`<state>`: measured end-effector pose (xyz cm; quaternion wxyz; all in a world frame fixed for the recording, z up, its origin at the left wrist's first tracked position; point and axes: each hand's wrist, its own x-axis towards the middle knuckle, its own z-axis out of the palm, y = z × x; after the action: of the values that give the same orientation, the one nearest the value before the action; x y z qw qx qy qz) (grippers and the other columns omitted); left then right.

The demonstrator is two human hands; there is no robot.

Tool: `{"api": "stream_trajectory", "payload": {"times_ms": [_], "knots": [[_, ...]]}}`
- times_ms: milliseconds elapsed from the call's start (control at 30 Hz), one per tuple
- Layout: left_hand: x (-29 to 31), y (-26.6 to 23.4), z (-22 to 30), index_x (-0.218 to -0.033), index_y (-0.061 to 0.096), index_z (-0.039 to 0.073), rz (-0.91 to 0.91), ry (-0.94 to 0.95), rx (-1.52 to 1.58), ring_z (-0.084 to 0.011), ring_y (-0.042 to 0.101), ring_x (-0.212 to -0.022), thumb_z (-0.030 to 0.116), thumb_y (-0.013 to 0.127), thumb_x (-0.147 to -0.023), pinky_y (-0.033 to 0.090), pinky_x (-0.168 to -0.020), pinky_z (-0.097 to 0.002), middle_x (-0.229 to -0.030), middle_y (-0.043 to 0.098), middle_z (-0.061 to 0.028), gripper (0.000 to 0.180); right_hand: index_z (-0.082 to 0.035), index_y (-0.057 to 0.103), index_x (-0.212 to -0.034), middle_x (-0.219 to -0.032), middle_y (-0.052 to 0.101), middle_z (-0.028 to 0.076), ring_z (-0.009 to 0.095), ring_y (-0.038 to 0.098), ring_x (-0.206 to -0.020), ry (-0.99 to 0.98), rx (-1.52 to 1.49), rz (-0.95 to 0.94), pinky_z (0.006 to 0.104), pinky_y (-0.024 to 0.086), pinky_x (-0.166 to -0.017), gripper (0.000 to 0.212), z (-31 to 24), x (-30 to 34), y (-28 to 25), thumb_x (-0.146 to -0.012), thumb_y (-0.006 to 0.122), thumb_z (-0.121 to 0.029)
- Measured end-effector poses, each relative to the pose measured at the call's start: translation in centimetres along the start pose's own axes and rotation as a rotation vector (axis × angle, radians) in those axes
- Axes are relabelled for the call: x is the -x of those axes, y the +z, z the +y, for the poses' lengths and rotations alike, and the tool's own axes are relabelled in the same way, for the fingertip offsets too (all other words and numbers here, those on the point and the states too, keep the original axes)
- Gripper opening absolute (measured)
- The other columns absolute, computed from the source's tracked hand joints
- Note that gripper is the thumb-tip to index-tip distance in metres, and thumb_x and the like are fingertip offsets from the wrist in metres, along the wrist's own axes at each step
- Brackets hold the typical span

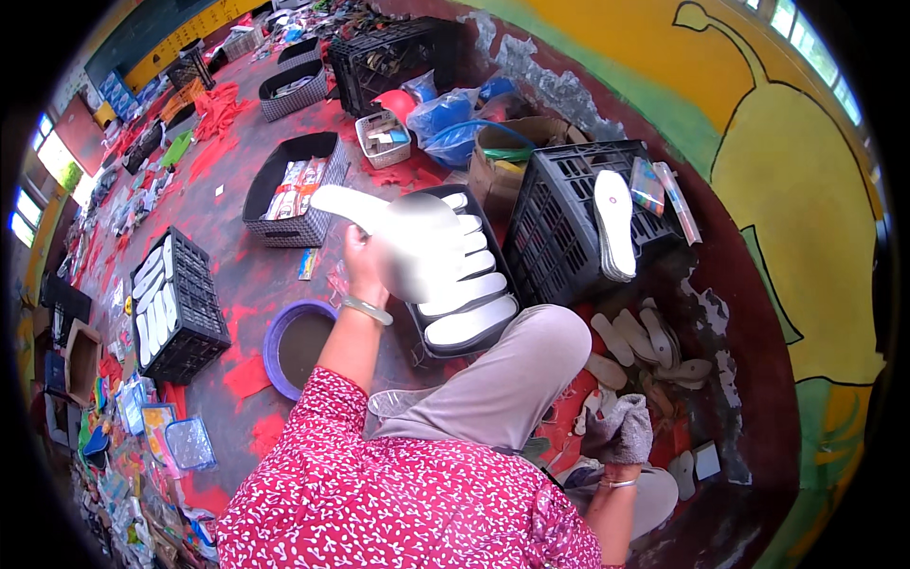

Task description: The person wipes white shoe insoles with a cloth and places them into a black crate.

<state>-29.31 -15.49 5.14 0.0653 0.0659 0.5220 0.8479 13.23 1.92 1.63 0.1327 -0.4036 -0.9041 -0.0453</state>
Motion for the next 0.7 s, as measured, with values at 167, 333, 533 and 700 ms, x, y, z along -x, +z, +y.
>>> {"api": "stream_trajectory", "payload": {"times_ms": [167, 333, 533, 700], "knots": [[-3.5, -7.1, -2.1, -0.104, 0.05, 0.008, 0.162, -0.136, -0.088, -0.0124, 0.059, -0.075, 0.008, 0.048, -0.084, 0.044, -0.057, -0.0238, -0.091, 0.06, -0.0021, 0.02, -0.002, 0.051, -0.098, -0.079, 0.052, 0.009, 0.026, 0.054, -0.076, 0.387, -0.865, -0.065, 0.031, 0.044, -0.066, 0.068, 1.2, 0.1, 2.5, -0.053, 0.067, -0.05], [-3.2, -7.1, -4.4, -0.104, 0.052, 0.009, 0.144, -0.377, -0.006, -0.0113, 0.057, -0.075, 0.009, 0.048, -0.086, 0.042, -0.056, -0.0232, -0.091, 0.06, -0.0017, 0.018, -0.008, 0.052, -0.101, -0.086, 0.051, 0.003, 0.019, 0.052, -0.081, 0.427, -1.024, -0.094, 0.0267, 0.044, -0.073, 0.038, 3.2, 1.3, 4.4, -0.07, 0.065, -0.026], [-2.9, -5.7, -6.9, -0.101, 0.056, 0.006, 0.01, -0.475, -0.049, -0.0088, 0.057, -0.068, 0.009, 0.051, -0.085, 0.042, -0.053, -0.0195, -0.085, 0.062, -0.001, 0.018, -0.007, 0.054, -0.094, -0.078, 0.054, 0.005, 0.019, 0.056, -0.073, 0.057, -0.192, -0.065, 0.0263, 0.046, -0.065, 0.039, 1.0, -0.6, -0.3, -0.063, 0.067, -0.026], [-7.9, -7.8, -14.2, -0.096, 0.062, -0.001, -0.205, -0.107, -0.823, -0.0144, 0.058, -0.066, 0.008, 0.056, -0.08, 0.044, -0.057, -0.0251, -0.079, 0.061, -0.0056, 0.02, -0.005, 0.053, -0.104, -0.091, 0.055, 0.002, 0.014, 0.053, -0.081, 0.636, -1.414, -0.137, 0.0266, 0.045, -0.074, 0.021, 4.9, 2.8, 3.8, -0.088, 0.047, -0.017]]}}
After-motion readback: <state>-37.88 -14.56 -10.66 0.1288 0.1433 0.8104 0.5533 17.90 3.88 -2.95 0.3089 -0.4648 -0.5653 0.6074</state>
